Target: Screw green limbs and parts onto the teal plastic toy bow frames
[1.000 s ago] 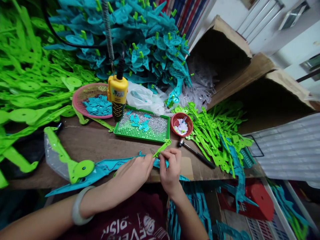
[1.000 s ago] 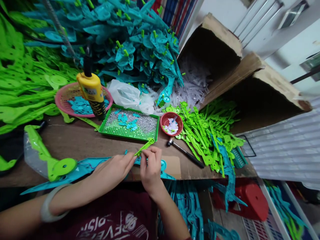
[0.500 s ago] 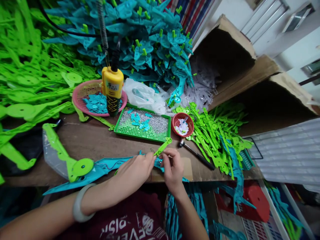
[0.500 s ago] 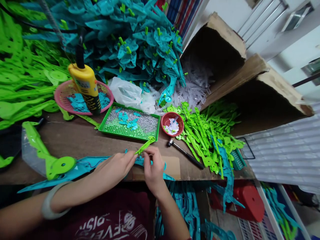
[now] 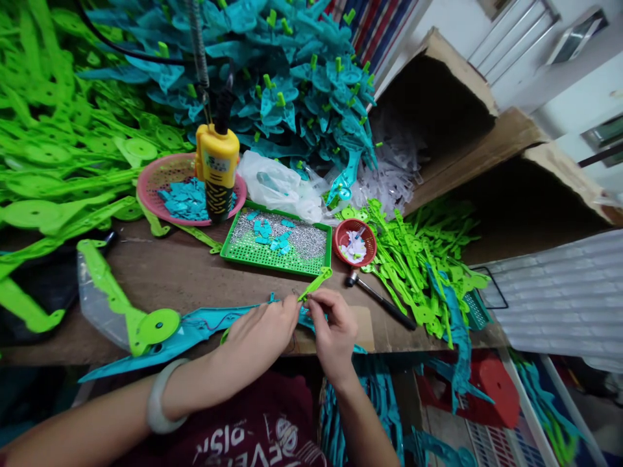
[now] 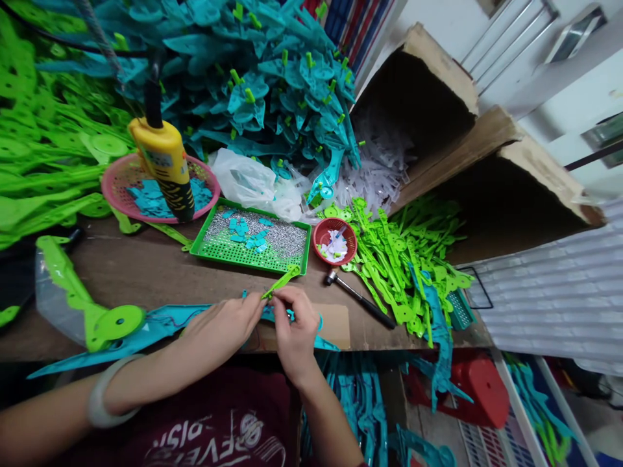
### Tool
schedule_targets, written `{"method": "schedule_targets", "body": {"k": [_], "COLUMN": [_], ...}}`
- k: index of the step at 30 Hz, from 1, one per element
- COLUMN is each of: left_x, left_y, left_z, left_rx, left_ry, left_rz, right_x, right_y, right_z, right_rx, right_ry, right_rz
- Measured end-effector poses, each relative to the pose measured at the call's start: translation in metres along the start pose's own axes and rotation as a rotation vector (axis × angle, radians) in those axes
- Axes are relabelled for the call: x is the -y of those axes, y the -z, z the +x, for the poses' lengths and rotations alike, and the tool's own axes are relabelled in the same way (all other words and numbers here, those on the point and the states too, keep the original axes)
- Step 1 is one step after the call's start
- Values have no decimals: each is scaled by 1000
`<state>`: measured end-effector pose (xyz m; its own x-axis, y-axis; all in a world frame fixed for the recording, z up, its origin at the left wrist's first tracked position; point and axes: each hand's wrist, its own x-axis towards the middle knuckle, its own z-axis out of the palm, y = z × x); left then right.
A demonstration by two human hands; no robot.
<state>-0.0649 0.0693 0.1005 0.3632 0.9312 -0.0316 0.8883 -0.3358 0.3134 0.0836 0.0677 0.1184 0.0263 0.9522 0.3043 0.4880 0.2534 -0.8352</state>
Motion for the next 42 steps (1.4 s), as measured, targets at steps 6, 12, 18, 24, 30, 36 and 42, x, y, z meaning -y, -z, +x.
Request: {"method": "schedule_targets", "body": {"k": [6, 12, 18, 24, 30, 36, 42], "left_x": [0, 6, 6, -3, -7, -5, -12], "left_y": [-2, -9, -10, 5, 8, 4, 14], "left_z": [-2, -3, -3, -1, -2, -4, -11], "left_rx": [-18, 7, 27, 83, 56, 36, 22], "left_ry": [-41, -35, -34, 17, -14, -30, -11], "left_rz": [-3, -14, -2, -27, -23, -18, 43], "right_x": [-5, -9, -5, -9, -13, -11, -16], "right_y": [-3, -1, 0, -3, -10, -12, -5], "right_z": [0, 1, 4, 1, -3, -5, -10], "right_rx": [-28, -19, 13, -13, -116, -120, -84], "right_ry": [77, 91, 176, 178, 122, 91, 328], "right_rz": [-2, -4, -57, -98, -93, -114, -301]}}
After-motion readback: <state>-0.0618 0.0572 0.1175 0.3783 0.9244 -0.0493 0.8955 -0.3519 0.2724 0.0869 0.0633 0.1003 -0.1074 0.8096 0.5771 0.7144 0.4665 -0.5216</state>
